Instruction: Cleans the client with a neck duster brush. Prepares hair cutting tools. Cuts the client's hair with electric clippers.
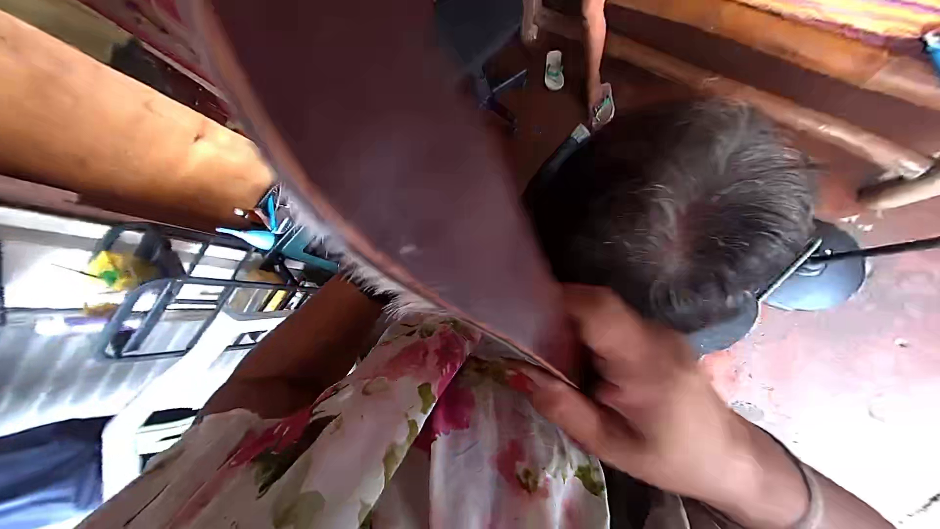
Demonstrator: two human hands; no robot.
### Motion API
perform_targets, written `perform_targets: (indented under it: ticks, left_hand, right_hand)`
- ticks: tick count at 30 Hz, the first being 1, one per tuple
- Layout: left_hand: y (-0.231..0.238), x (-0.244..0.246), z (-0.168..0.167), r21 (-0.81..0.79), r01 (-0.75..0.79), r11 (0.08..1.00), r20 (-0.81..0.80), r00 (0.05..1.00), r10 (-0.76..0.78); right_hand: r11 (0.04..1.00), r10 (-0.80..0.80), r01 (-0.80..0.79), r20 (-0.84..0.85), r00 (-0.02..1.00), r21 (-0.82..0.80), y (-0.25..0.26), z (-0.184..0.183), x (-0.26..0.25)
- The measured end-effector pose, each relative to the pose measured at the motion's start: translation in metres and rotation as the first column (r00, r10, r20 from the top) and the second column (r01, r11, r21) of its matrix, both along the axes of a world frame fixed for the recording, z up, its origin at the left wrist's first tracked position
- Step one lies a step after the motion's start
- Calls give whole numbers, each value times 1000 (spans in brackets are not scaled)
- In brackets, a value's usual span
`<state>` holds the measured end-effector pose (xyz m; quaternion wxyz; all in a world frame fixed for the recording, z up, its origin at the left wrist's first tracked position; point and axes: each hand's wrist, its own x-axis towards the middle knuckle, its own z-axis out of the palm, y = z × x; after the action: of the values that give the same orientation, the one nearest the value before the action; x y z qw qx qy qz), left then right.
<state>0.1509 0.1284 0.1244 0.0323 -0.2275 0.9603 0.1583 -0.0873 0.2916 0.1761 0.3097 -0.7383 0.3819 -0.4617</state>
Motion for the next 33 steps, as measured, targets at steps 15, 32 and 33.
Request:
perform_targets:
  ticks: [15,32,33]
  left_hand:
    - [39,295,3,471,-394,789,-297,771,563]
    - [0,485,-72,916,266,-299,392,-439,809]
    - [-17,493,-79,905,273,-326,418,-443,793]
  right_hand:
    - [817,90,331,-671,736,473,-128,-65,268]
    - [749,634,-126,-649,421,651,-294,-153,584]
    - [725,676,-206,-624,392,657,-305,-155,607]
